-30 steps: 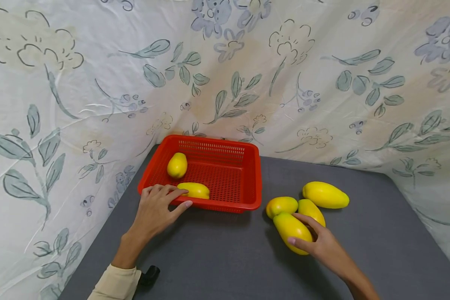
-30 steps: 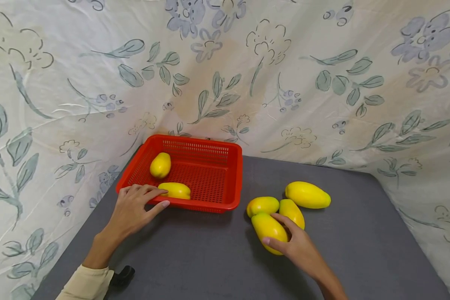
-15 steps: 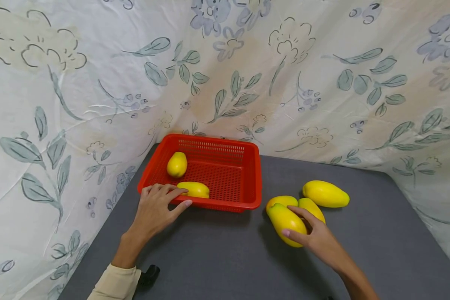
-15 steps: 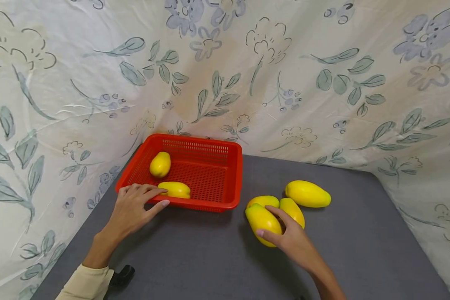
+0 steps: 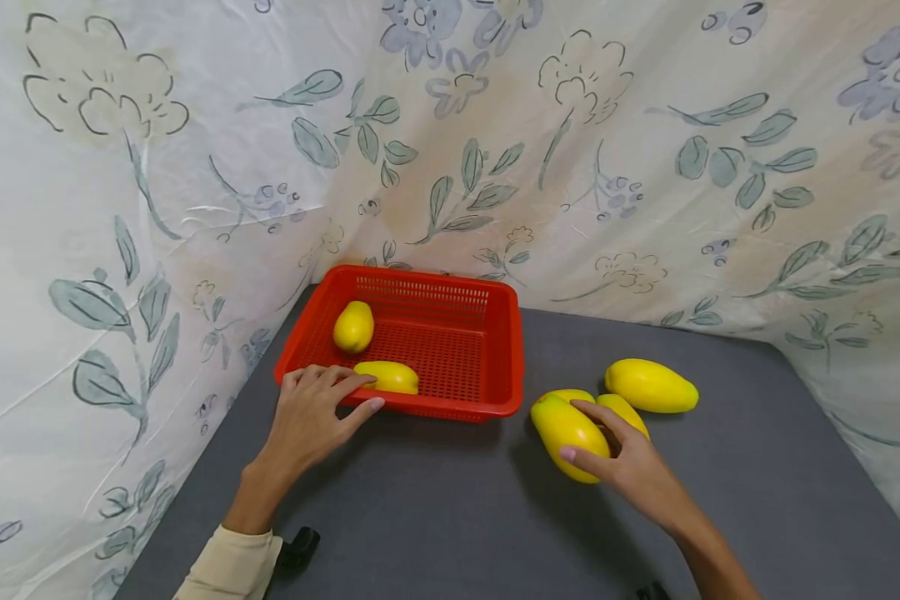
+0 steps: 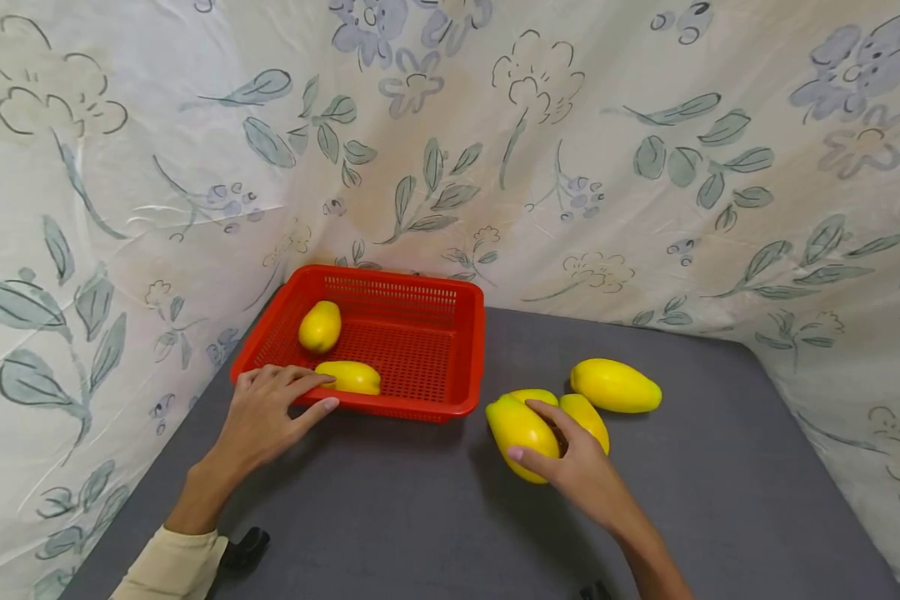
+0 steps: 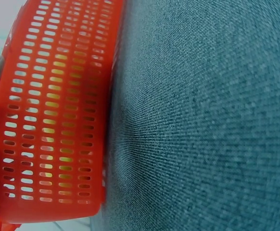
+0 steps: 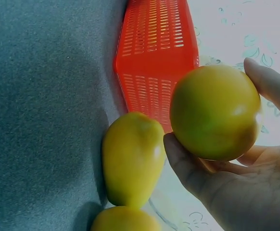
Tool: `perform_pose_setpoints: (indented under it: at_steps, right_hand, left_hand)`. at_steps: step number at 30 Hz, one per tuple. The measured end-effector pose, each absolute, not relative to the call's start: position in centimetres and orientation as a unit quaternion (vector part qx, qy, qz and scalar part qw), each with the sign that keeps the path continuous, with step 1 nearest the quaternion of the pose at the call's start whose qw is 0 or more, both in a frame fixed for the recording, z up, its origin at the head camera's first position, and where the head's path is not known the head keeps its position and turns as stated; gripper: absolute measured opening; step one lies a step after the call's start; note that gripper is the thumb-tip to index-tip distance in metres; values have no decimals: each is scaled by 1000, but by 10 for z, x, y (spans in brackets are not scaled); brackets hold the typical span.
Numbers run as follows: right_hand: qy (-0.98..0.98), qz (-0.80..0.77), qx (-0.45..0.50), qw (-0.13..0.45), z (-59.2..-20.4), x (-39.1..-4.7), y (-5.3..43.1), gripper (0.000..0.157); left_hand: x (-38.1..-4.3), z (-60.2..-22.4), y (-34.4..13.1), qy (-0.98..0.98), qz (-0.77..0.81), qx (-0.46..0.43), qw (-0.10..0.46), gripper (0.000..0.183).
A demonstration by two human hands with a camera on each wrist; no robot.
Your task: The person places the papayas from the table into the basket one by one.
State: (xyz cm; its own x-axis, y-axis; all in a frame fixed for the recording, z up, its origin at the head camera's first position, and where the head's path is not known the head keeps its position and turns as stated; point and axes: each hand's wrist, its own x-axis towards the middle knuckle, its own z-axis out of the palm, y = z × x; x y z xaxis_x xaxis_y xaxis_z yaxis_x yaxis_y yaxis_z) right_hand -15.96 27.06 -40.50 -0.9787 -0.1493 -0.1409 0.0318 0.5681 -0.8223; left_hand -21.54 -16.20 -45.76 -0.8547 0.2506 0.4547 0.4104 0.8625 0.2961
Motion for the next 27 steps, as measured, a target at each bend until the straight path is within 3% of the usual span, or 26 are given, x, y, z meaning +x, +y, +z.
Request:
perform_pose_setpoints:
  at_steps: [27]
  right_hand:
    - [862, -502, -41, 66, -399, -164, 249, 69]
  left_hand:
    - [-215, -458, -162, -941, -198, -177, 208, 44]
